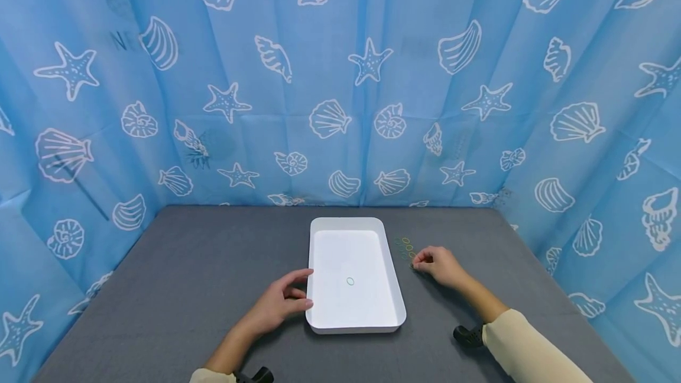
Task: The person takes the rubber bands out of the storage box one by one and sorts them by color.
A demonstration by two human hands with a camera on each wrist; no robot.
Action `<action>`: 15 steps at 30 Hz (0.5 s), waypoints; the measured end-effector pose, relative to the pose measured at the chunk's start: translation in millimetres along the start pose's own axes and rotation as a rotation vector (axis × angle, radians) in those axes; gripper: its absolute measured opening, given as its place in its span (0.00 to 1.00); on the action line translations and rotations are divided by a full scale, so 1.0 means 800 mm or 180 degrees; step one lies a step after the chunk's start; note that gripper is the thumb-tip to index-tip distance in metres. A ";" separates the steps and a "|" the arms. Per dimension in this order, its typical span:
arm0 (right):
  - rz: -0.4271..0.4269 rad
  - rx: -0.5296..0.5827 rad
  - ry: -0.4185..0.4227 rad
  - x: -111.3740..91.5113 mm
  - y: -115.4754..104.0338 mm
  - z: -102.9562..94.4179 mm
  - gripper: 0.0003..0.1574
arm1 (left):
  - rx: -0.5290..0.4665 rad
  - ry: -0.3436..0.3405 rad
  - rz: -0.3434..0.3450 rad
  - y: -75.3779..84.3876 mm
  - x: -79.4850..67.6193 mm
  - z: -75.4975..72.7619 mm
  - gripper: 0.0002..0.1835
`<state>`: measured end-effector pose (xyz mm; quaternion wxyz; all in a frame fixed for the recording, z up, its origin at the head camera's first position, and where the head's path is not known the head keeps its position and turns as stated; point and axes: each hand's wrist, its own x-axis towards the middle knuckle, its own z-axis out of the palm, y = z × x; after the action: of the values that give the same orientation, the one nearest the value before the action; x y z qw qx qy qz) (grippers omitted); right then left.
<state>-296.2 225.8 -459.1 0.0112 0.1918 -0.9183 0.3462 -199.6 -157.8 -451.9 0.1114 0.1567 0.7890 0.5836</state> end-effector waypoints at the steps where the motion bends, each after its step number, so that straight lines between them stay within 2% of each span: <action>1: -0.0015 0.0001 0.0004 -0.001 0.000 0.000 0.03 | -0.0001 0.0000 0.0000 0.000 0.000 0.000 0.32; 9: 0.0086 0.0004 0.0173 0.004 0.002 0.006 0.03 | -0.0028 -0.0005 -0.0025 0.001 0.001 -0.001 0.32; 15: 0.0114 -0.0032 0.0177 0.011 0.006 0.011 0.02 | -0.0035 0.0005 -0.0026 0.000 0.001 0.000 0.32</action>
<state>-305.0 220.6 -467.5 0.0314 0.1656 -0.9226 0.3470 -200.3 -157.2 -452.3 0.1140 0.1524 0.7865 0.5875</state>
